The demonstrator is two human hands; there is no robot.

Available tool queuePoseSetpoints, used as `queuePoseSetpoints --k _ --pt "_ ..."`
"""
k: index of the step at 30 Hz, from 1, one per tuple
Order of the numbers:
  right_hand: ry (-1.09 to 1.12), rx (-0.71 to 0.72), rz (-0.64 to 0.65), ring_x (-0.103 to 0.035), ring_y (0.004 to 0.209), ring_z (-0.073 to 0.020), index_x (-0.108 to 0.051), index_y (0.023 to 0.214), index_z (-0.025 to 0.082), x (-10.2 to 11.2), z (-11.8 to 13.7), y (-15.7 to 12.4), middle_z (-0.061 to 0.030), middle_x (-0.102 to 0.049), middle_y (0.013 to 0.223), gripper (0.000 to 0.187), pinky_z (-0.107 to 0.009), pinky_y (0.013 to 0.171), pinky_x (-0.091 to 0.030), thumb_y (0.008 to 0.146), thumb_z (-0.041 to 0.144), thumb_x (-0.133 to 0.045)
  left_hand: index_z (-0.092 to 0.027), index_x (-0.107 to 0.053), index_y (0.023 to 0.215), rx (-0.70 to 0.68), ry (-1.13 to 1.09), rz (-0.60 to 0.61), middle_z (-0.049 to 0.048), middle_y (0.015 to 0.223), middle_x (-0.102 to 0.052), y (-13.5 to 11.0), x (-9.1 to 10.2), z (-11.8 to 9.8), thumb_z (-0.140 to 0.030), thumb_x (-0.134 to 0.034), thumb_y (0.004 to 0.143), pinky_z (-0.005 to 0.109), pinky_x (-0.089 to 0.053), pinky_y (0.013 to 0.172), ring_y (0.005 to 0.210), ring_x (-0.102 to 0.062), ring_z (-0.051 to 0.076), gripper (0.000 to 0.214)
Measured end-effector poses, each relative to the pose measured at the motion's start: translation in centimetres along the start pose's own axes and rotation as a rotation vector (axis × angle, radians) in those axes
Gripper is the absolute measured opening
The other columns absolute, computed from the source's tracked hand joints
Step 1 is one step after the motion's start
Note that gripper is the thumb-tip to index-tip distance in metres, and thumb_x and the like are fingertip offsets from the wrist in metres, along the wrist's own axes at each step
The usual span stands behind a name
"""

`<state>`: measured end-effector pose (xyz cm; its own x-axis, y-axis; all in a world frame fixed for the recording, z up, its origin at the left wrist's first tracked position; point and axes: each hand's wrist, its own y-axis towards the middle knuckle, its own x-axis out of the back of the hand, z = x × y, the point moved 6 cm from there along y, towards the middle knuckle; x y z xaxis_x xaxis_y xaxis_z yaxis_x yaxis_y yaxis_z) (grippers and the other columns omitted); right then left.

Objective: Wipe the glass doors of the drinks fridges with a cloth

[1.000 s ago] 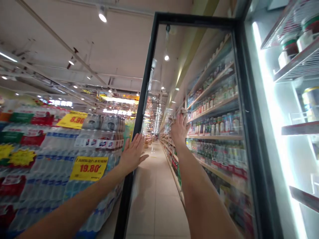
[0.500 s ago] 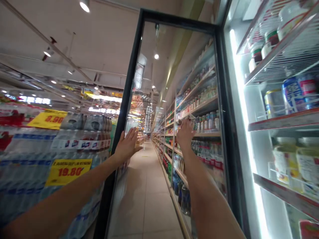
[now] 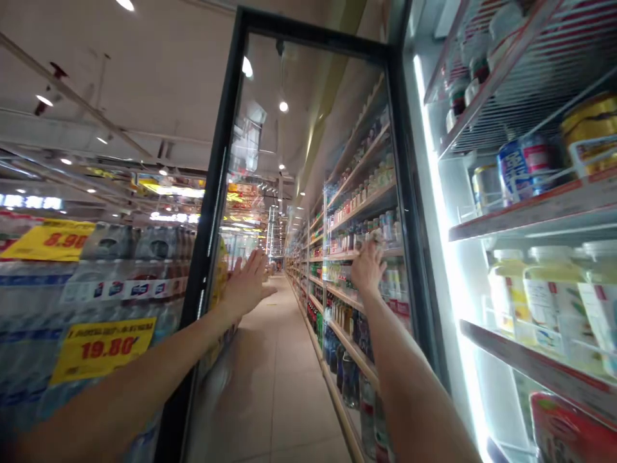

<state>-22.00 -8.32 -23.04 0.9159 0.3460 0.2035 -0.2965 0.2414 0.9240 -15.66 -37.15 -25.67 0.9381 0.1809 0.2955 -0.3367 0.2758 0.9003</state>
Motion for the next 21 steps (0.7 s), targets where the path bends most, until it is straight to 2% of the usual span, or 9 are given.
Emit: queuePoseSetpoints --k 3,5,6,10,12,15,18,20,21 --pt "0.025 0.384 0.120 -0.022 0.137 -0.0245 -0.036 0.139 0.025 -1.8 5.4 -2.3 -0.0046 -0.037 0.144 0.054 -0.048 0.110 -0.020 0.085 0.021 -0.037 -0.003 -0.029 0.139 0.032 -0.008 -0.011 0.0181 0.147 -0.025 0.1 -0.2 -0.8 -0.051 -0.046 0.084 0.050 -0.017 0.111 0.138 -0.019 0.030 0.075" --pt "0.037 0.647 0.207 -0.021 0.138 -0.0213 -0.038 0.137 0.028 -2.7 7.4 -3.9 -0.0012 -0.038 0.144 0.054 -0.047 0.113 -0.013 0.084 0.020 -0.040 -0.004 -0.027 0.140 0.033 -0.006 -0.017 0.0179 0.147 -0.025 0.1 -0.3 -1.0 -0.050 -0.045 0.085 0.052 -0.016 0.111 0.138 -0.019 0.029 0.074" --pt "0.038 0.662 0.218 -0.021 0.138 -0.0222 -0.038 0.137 0.026 -2.7 7.1 -4.1 -0.0031 -0.038 0.144 0.054 -0.050 0.112 -0.012 0.084 0.019 -0.038 -0.004 -0.027 0.140 0.032 -0.005 -0.012 0.0176 0.147 -0.025 0.0 -0.3 -1.0 -0.049 -0.044 0.085 0.052 -0.016 0.111 0.138 -0.020 0.029 0.073" --pt "0.027 -0.030 0.048 -0.022 0.136 -0.0310 -0.028 0.142 0.011 -0.5 -0.6 -1.5 -0.0170 -0.027 0.147 0.055 -0.059 0.105 -0.020 0.087 0.018 -0.026 -0.005 -0.028 0.140 0.054 -0.008 0.041 0.0164 0.149 -0.021 -0.2 -0.3 -1.0 -0.050 -0.045 0.085 0.051 -0.016 0.111 0.139 -0.018 0.029 0.073" --pt "0.032 -0.167 0.017 -0.020 0.135 -0.0360 -0.025 0.142 0.004 0.1 -1.6 -1.0 -0.0216 -0.021 0.148 0.056 -0.061 0.102 -0.023 0.089 0.020 -0.021 -0.005 -0.027 0.140 0.063 -0.001 0.063 0.0148 0.150 -0.018 -0.3 -0.3 -1.1 -0.051 -0.044 0.085 0.050 -0.016 0.112 0.139 -0.015 0.028 0.074" --pt "0.054 0.032 0.087 -0.018 0.137 -0.0318 -0.026 0.143 0.013 -1.0 3.2 -1.5 -0.0106 -0.024 0.150 0.055 -0.055 0.106 -0.022 0.088 0.022 -0.027 -0.005 -0.026 0.141 0.074 0.012 0.090 0.0135 0.150 -0.016 -0.3 -0.3 -1.2 -0.051 -0.043 0.086 0.049 -0.016 0.112 0.140 -0.013 0.027 0.074" --pt "0.063 0.502 0.224 -0.015 0.140 -0.0210 -0.033 0.140 0.028 -3.1 10.1 -3.9 0.0017 -0.031 0.148 0.056 -0.045 0.113 -0.011 0.085 0.021 -0.038 -0.006 -0.025 0.141 0.066 0.012 0.095 0.0136 0.150 -0.016 -0.3 -0.2 -0.9 -0.051 -0.042 0.086 0.049 -0.014 0.112 0.140 -0.014 0.026 0.073" --pt "0.069 0.684 0.260 -0.016 0.139 -0.0199 -0.037 0.138 0.029 -3.5 11.2 -5.0 0.0012 -0.035 0.146 0.055 -0.045 0.114 -0.009 0.083 0.018 -0.040 -0.006 -0.025 0.141 0.047 0.007 0.088 0.0133 0.150 -0.017 -0.6 -0.2 -0.7 -0.051 -0.042 0.086 0.050 -0.013 0.113 0.140 -0.014 0.025 0.073" --pt "0.075 0.634 0.227 -0.019 0.139 -0.0207 -0.038 0.137 0.027 -3.3 10.1 -4.7 -0.0007 -0.037 0.145 0.055 -0.046 0.113 -0.010 0.083 0.017 -0.040 -0.007 -0.026 0.141 0.040 0.002 0.083 0.0128 0.150 -0.018 -0.8 -0.2 -0.7 -0.051 -0.042 0.086 0.049 -0.013 0.113 0.140 -0.014 0.025 0.072"
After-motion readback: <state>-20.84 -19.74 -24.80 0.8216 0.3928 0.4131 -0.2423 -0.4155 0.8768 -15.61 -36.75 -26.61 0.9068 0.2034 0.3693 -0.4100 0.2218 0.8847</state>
